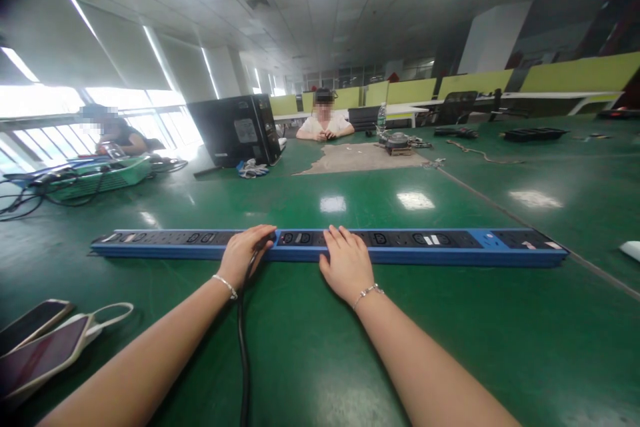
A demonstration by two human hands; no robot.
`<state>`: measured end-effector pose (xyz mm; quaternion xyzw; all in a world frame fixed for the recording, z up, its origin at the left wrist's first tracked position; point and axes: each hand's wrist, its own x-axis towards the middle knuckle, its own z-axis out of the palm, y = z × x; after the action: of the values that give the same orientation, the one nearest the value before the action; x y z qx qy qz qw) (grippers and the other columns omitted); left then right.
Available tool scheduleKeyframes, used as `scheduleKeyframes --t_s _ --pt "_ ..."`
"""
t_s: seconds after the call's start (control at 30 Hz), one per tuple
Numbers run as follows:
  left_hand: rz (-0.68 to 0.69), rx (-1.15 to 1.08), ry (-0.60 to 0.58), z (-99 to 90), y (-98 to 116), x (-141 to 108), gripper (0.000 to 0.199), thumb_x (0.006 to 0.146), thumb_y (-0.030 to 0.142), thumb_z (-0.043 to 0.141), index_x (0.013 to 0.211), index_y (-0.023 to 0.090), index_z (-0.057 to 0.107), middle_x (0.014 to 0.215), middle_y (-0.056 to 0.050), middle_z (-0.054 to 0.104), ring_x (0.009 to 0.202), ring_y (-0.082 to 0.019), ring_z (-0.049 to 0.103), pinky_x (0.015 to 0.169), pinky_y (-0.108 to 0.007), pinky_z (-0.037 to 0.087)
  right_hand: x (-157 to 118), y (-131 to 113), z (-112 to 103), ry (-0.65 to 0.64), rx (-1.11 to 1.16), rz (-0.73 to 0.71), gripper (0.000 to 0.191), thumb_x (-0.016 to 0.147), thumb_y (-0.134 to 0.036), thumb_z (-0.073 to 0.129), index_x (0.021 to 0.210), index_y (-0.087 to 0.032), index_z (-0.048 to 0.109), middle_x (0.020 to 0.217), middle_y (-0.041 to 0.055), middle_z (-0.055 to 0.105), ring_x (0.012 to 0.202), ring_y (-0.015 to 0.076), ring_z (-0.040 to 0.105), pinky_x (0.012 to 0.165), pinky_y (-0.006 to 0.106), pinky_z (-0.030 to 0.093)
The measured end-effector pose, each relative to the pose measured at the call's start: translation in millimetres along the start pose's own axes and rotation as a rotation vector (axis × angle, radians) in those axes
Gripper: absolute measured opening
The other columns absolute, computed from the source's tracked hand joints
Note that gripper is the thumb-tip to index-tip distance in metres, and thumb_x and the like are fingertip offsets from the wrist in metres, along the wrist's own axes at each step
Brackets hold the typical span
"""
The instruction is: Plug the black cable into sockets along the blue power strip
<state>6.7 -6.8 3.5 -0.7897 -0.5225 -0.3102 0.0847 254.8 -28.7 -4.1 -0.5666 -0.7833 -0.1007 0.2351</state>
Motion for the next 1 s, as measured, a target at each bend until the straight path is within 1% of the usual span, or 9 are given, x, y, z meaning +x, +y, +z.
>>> scheduleKeyframes --t_s 0.23,0.5,0.63,0.7,0.8,0.87,0.9,0.93,1.0 --pt "-0.057 -0.058 -0.064 -3.7 0 5 0.032 0.087 0.041 0.047 0.115 0.031 0.060 0.113 -0.002 0.066 0.109 -0.019 0.057 0.094 -0.036 0.043 0 0 1 0.002 0.007 0.002 0.047 0.084 -0.030 0.043 0.128 -0.015 0.051 0.136 0.0074 0.048 0.127 0.0228 0.038 0.103 0.039 0.027" --pt "-0.021 -0.101 0.045 10.2 -4 0 0.029 0.089 0.040 0.044 0.111 0.030 0.061 0.114 0.000 0.065 0.103 -0.017 0.060 0.091 -0.032 0.044 0 0 1 0.019 0.009 -0.003 0.047 0.084 -0.030 0.044 0.128 -0.014 0.051 0.136 0.0069 0.049 0.126 0.0222 0.039 0.103 0.038 0.026" --pt "-0.006 -0.132 0.052 15.8 -6 -1 0.028 0.089 0.037 0.043 0.110 0.030 0.061 0.113 0.000 0.065 0.100 -0.016 0.061 0.092 -0.031 0.044 0 0 1 0.031 0.011 -0.001 0.047 0.084 -0.031 0.043 0.127 -0.014 0.052 0.135 0.0058 0.049 0.126 0.0219 0.039 0.104 0.038 0.026" --pt "-0.003 -0.162 0.051 14.4 -3 -1 0.028 0.089 0.037 0.044 0.108 0.029 0.062 0.112 0.000 0.066 0.100 -0.016 0.061 0.092 -0.032 0.045 0 0 1 0.033 0.012 0.002 0.048 0.083 -0.031 0.043 0.127 -0.014 0.051 0.135 0.0054 0.049 0.126 0.0218 0.039 0.104 0.038 0.026" --pt "-0.067 -0.222 0.108 0.9 4 4 0.027 0.087 0.036 0.046 0.106 0.026 0.062 0.111 -0.001 0.066 0.101 -0.017 0.061 0.093 -0.032 0.045 0 -1 1 0.030 0.014 0.004 0.048 0.083 -0.031 0.043 0.127 -0.015 0.051 0.136 0.0054 0.049 0.126 0.0219 0.039 0.103 0.038 0.026" --pt "-0.198 -0.224 0.261 -15.3 3 9 0.030 0.087 0.036 0.046 0.109 0.024 0.060 0.112 -0.002 0.065 0.101 -0.018 0.061 0.093 -0.032 0.045 0 -1 0 0.028 0.014 -0.001 0.048 0.083 -0.031 0.043 0.127 -0.015 0.051 0.136 0.0055 0.049 0.126 0.0219 0.039 0.103 0.038 0.026" --pt "-0.253 -0.213 0.351 -24.4 0 11 0.031 0.087 0.037 0.046 0.111 0.023 0.060 0.112 -0.002 0.065 0.100 -0.018 0.061 0.094 -0.032 0.045 0 -1 0 0.028 0.014 -0.003 0.048 0.083 -0.031 0.043 0.127 -0.015 0.051 0.136 0.0056 0.049 0.126 0.0219 0.039 0.103 0.038 0.026" --pt "-0.289 -0.202 0.387 -33.3 -6 12 0.032 0.086 0.037 0.047 0.112 0.023 0.059 0.110 -0.002 0.066 0.100 -0.018 0.061 0.093 -0.032 0.045 -1 0 0 0.028 0.014 -0.005 0.048 0.083 -0.031 0.043 0.127 -0.015 0.051 0.136 0.0056 0.049 0.126 0.0220 0.039 0.103 0.038 0.026" --pt "-0.330 -0.181 0.368 -48.6 -26 12 0.033 0.084 0.039 0.049 0.112 0.025 0.059 0.106 -0.001 0.067 0.097 -0.018 0.062 0.091 -0.032 0.046 -1 0 0 0.027 0.013 -0.006 0.047 0.083 -0.031 0.043 0.127 -0.016 0.052 0.136 0.0057 0.049 0.126 0.0221 0.038 0.103 0.038 0.026"
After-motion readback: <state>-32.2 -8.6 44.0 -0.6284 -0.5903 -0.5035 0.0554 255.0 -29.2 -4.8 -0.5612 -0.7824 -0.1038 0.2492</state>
